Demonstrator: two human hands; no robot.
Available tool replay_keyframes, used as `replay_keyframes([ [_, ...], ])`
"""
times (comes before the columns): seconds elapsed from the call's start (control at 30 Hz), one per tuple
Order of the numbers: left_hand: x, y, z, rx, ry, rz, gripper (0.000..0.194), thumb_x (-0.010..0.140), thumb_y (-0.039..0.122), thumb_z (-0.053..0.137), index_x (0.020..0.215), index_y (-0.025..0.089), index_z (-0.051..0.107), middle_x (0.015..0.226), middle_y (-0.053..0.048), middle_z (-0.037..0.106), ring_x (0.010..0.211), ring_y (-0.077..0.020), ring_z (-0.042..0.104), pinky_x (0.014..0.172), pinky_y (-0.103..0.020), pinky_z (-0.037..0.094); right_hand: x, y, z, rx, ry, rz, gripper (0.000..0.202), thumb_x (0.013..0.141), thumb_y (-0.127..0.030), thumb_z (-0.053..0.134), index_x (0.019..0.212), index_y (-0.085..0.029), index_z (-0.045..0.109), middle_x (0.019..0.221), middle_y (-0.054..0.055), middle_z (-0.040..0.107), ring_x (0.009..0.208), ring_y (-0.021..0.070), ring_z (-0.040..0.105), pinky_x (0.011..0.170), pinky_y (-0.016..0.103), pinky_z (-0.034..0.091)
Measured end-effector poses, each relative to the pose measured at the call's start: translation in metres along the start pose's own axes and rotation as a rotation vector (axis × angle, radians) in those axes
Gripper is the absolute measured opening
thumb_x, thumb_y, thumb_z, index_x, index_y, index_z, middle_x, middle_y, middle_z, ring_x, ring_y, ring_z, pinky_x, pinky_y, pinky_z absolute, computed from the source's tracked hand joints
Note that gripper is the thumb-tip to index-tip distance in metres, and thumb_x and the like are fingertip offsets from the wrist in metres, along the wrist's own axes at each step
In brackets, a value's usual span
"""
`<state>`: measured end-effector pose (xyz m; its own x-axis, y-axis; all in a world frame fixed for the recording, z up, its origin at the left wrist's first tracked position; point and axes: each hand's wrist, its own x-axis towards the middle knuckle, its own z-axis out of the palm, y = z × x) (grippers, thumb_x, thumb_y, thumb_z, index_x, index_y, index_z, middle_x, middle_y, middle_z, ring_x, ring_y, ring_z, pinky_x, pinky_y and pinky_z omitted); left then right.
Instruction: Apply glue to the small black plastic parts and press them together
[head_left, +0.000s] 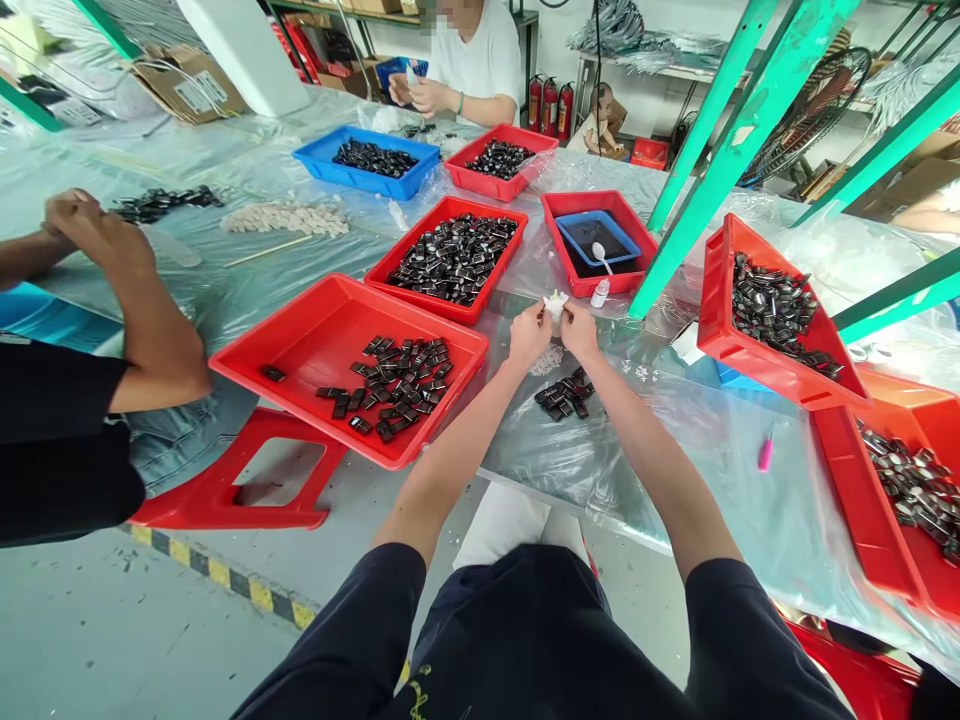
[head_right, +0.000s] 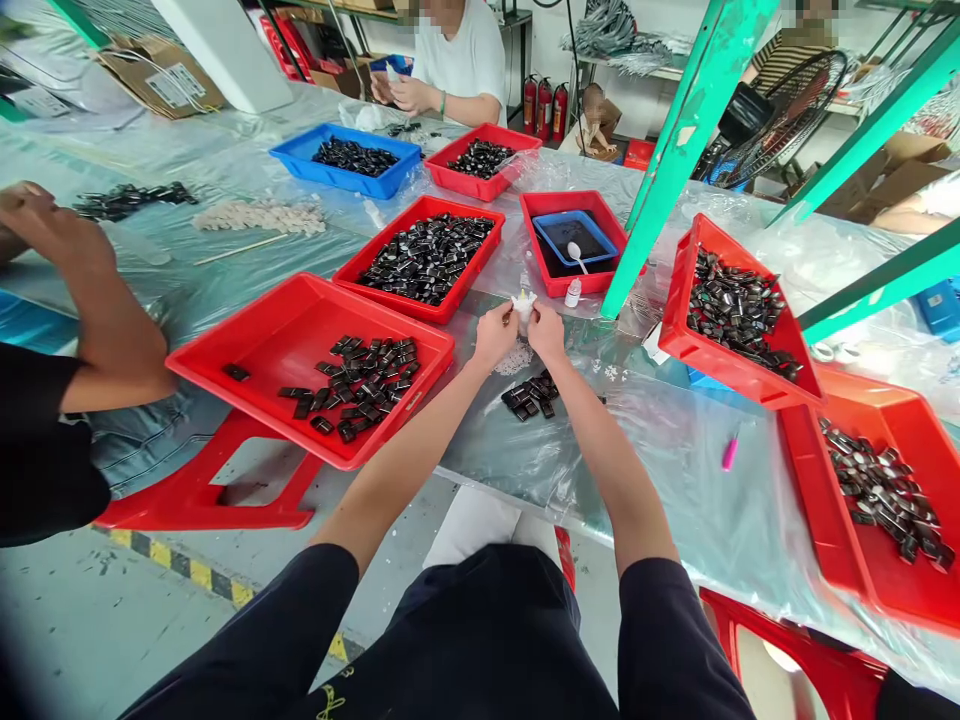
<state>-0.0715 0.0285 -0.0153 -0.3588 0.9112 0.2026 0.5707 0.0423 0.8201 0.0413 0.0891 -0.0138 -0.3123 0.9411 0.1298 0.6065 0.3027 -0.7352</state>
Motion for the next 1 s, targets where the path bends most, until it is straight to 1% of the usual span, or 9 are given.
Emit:
replay_keyframes([
  [0.07, 0.003, 0.003, 0.004, 0.03, -0.027, 0.021, 0.025, 0.101, 0.032, 0.051, 0.112, 0.018, 0.069, 0.114, -0.017, 0.076, 0.11, -0.0318, 0.07, 0.094, -0.039, 0.049, -0.003, 0.0, -0.002, -0.034, -0.031, -0.02, 0.027, 0.091, -0.015, 0.041, 0.092, -0.021, 0.067, 0.102, 0.012, 0.074, 0.102, 0.0319, 0.067, 0.099, 0.048, 0.05],
  [0.17, 0.013, 0.005, 0.012, 0.053, -0.039, 0.009, 0.031, 0.101, 0.037, 0.053, 0.12, 0.016, 0.064, 0.124, -0.021, 0.072, 0.121, -0.0343, 0.066, 0.098, -0.04, 0.048, -0.005, -0.001, -0.006, 0.009, -0.048, -0.039, 0.028, 0.086, -0.013, 0.044, 0.095, -0.019, 0.07, 0.115, 0.014, 0.074, 0.113, 0.0326, 0.064, 0.106, 0.05, 0.048],
  [0.33, 0.031, 0.018, 0.017, -0.029, 0.024, -0.031, 0.022, 0.103, 0.035, 0.053, 0.109, 0.017, 0.064, 0.113, -0.018, 0.075, 0.113, -0.0321, 0.069, 0.096, -0.039, 0.049, -0.008, -0.008, -0.022, 0.088, -0.029, -0.027, 0.041, 0.087, -0.017, 0.043, 0.118, -0.017, 0.07, 0.126, 0.013, 0.073, 0.121, 0.028, 0.065, 0.108, 0.045, 0.05],
  [0.47, 0.035, 0.053, 0.009, -0.251, 0.174, 0.019, 0.018, 0.104, 0.033, 0.052, 0.101, 0.017, 0.06, 0.103, -0.013, 0.074, 0.103, -0.0253, 0.07, 0.094, -0.034, 0.049, -0.028, -0.016, -0.039, 0.387, 0.001, 0.146, 0.049, 0.099, -0.042, 0.04, 0.139, -0.018, 0.054, 0.128, 0.014, 0.071, 0.099, 0.0233, 0.072, 0.075, 0.035, 0.056],
  [0.57, 0.026, 0.086, 0.003, -0.436, 0.192, 0.059, 0.025, 0.105, 0.038, 0.052, 0.097, 0.016, 0.06, 0.098, -0.011, 0.072, 0.096, -0.0221, 0.069, 0.089, -0.033, 0.05, -0.054, -0.021, -0.052, 0.567, -0.092, 0.132, 0.054, 0.097, -0.065, 0.041, 0.122, -0.022, 0.061, 0.114, 0.01, 0.072, 0.078, 0.0188, 0.07, 0.053, 0.028, 0.043],
  [0.63, 0.015, 0.106, 0.004, -0.596, 0.162, 0.117, 0.033, 0.101, 0.049, 0.058, 0.095, 0.017, 0.062, 0.092, -0.008, 0.071, 0.089, -0.0195, 0.068, 0.082, -0.03, 0.052, -0.073, -0.023, -0.061, 0.636, -0.07, 0.047, 0.06, 0.092, -0.077, 0.045, 0.104, -0.022, 0.065, 0.105, 0.007, 0.071, 0.073, 0.0158, 0.066, 0.05, 0.027, 0.037],
  [0.73, -0.002, 0.127, 0.01, -0.859, 0.057, 0.095, 0.047, 0.092, 0.065, 0.063, 0.085, 0.018, 0.061, 0.073, -0.002, 0.064, 0.065, -0.014, 0.06, 0.061, -0.027, 0.047, -0.095, -0.023, -0.075, 0.719, 0.013, -0.046, 0.061, 0.083, -0.082, 0.058, 0.089, -0.021, 0.062, 0.088, 0.003, 0.066, 0.071, 0.0136, 0.06, 0.054, 0.025, 0.039],
  [0.87, -0.02, 0.141, 0.022, -1.164, -0.093, 0.016, 0.056, 0.087, 0.074, 0.062, 0.074, 0.02, 0.055, 0.063, 0.001, 0.056, 0.051, -0.0102, 0.052, 0.047, -0.024, 0.038, -0.111, -0.023, -0.089, 0.764, 0.109, -0.081, 0.064, 0.075, -0.083, 0.067, 0.088, -0.021, 0.061, 0.077, 0.0, 0.06, 0.07, 0.0131, 0.054, 0.058, 0.025, 0.042],
  [1.0, -0.032, 0.144, 0.023, -1.194, -0.282, 0.002, 0.054, 0.078, 0.072, 0.074, 0.085, 0.019, 0.061, 0.069, 0.0, 0.063, 0.051, -0.0101, 0.056, 0.041, -0.023, 0.031, -0.119, -0.022, -0.096, 0.807, 0.149, -0.052, 0.065, 0.076, -0.085, 0.063, 0.084, -0.02, 0.06, 0.078, 0.001, 0.059, 0.067, 0.0119, 0.05, 0.055, 0.025, 0.038],
])
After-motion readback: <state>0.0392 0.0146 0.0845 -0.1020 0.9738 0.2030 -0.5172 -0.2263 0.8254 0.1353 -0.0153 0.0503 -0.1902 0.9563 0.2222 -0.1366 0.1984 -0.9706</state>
